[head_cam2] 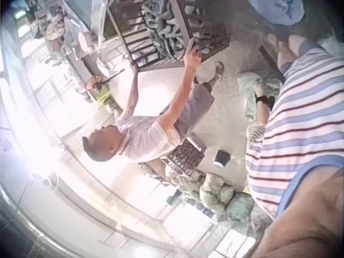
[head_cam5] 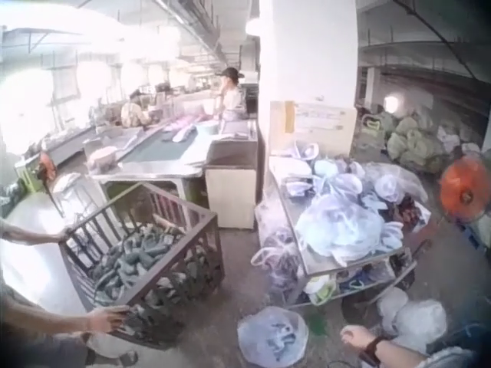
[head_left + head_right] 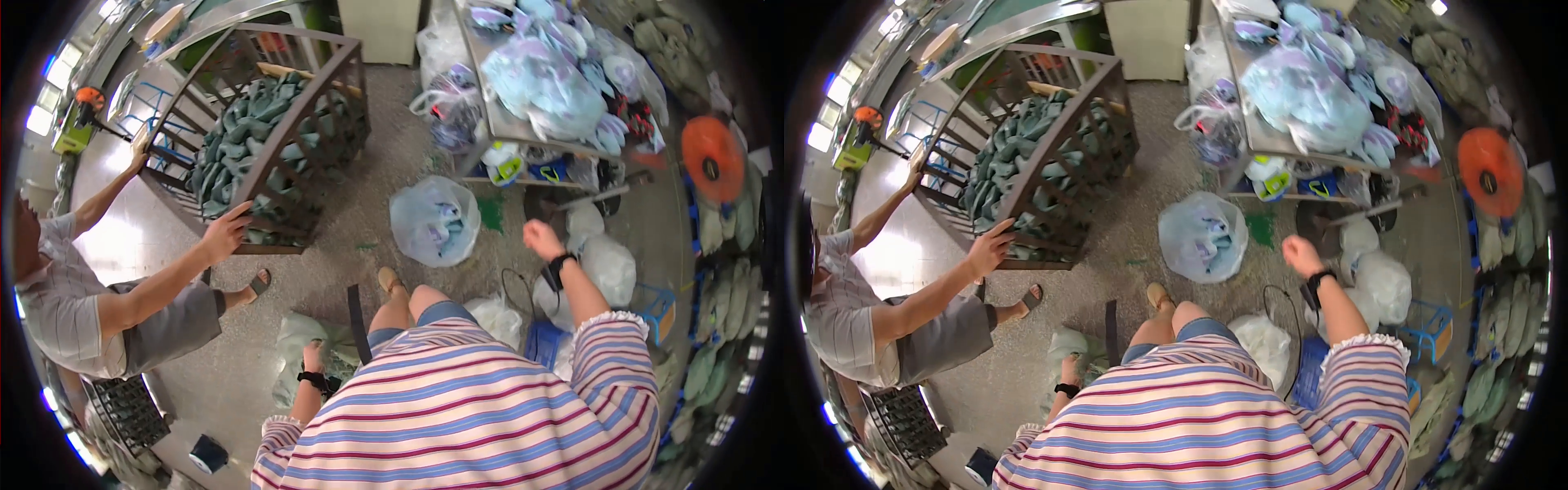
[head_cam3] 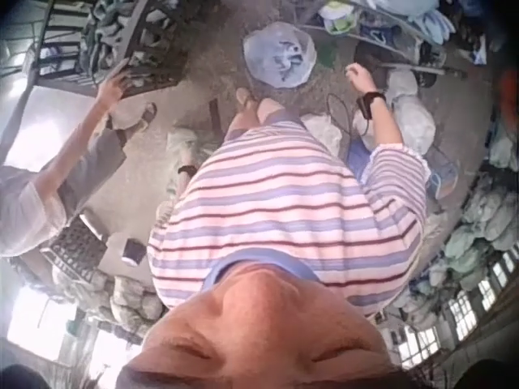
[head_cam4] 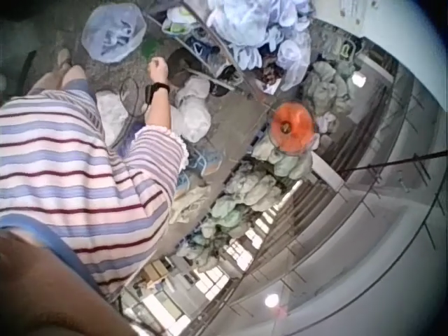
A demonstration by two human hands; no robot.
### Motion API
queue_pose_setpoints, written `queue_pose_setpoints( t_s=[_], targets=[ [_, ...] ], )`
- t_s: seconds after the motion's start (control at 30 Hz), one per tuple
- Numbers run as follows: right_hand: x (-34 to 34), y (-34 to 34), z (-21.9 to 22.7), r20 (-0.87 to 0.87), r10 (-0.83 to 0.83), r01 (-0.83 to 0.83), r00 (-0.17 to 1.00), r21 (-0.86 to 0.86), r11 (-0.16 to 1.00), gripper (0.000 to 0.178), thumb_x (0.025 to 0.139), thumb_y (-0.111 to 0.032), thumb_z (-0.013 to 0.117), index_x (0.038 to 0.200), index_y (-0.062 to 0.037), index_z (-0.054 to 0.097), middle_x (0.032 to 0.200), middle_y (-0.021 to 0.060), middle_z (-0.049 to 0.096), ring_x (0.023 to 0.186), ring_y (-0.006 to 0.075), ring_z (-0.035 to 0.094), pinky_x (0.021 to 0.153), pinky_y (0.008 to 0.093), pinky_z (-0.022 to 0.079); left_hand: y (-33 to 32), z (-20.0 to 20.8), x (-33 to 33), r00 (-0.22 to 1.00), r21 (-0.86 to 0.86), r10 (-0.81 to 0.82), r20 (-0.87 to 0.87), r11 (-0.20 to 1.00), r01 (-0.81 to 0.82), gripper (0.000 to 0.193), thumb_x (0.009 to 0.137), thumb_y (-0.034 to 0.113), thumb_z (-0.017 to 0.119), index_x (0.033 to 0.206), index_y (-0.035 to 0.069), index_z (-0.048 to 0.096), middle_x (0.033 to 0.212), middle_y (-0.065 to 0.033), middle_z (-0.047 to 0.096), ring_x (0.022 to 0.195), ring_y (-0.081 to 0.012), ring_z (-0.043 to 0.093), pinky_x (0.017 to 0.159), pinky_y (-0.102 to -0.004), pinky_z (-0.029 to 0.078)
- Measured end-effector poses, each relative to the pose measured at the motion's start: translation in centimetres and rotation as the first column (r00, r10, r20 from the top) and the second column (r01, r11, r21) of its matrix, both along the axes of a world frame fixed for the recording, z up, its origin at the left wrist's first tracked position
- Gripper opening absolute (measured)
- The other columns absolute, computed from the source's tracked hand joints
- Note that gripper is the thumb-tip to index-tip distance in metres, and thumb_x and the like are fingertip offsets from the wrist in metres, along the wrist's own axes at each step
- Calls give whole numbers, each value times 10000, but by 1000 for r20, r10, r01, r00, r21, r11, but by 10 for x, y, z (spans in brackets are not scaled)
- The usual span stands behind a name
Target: Sort and organize shoe upper components on a table, log inventory on a sheet, and move materials across the factory floor.
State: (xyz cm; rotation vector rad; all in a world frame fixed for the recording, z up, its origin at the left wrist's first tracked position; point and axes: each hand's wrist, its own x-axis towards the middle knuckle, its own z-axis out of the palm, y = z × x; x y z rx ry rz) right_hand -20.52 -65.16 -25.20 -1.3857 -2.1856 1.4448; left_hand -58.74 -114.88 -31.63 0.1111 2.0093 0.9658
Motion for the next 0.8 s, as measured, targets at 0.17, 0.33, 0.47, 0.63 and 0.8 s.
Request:
queue_pose_setpoints(
  t_s=[0.17,0.33,0.47,0.63,0.8],
  targets=[
    [58,-47,-40,455,410,-407,790,-111,907,172,706,-228,540,704,-62,589,675,125,602,624,240,577,574,367,452,-18,-82,-37,983,-107,-96,-158,991,80,351,739,285,598,707,-64,573,557,-194,534,513,-239,541,509,-381,411],
    [60,-28,-26,676,484,-370,555,-320,872,158,687,-212,535,735,-90,624,718,123,619,688,283,593,636,366,472,25,-78,-25,993,-128,-79,-85,989,68,388,734,342,585,728,-45,600,648,-242,560,625,-350,566,564,-410,416],
    [-40,3,7,634,449,-491,629,-124,862,187,712,-222,533,811,-91,622,803,136,619,786,294,593,693,376,468,38,-73,-21,973,-175,-115,-199,981,80,375,739,324,564,745,-48,606,653,-236,567,640,-337,579,568,-407,432],
    [-168,24,1,438,577,-612,689,-73,787,215,766,-231,527,893,-75,603,851,139,620,820,298,587,720,369,463,63,-51,3,978,-138,-16,-206,990,-12,351,746,296,545,727,-53,581,692,-270,550,710,-416,553,621,-457,428],
    [-273,10,-24,215,901,-890,376,-186,416,323,766,-238,552,1038,-68,515,892,142,614,813,295,594,705,375,464,118,10,-11,938,-87,140,-317,980,-176,320,759,260,554,692,-52,570,670,-270,532,677,-402,543,591,-449,421]
  ],
)
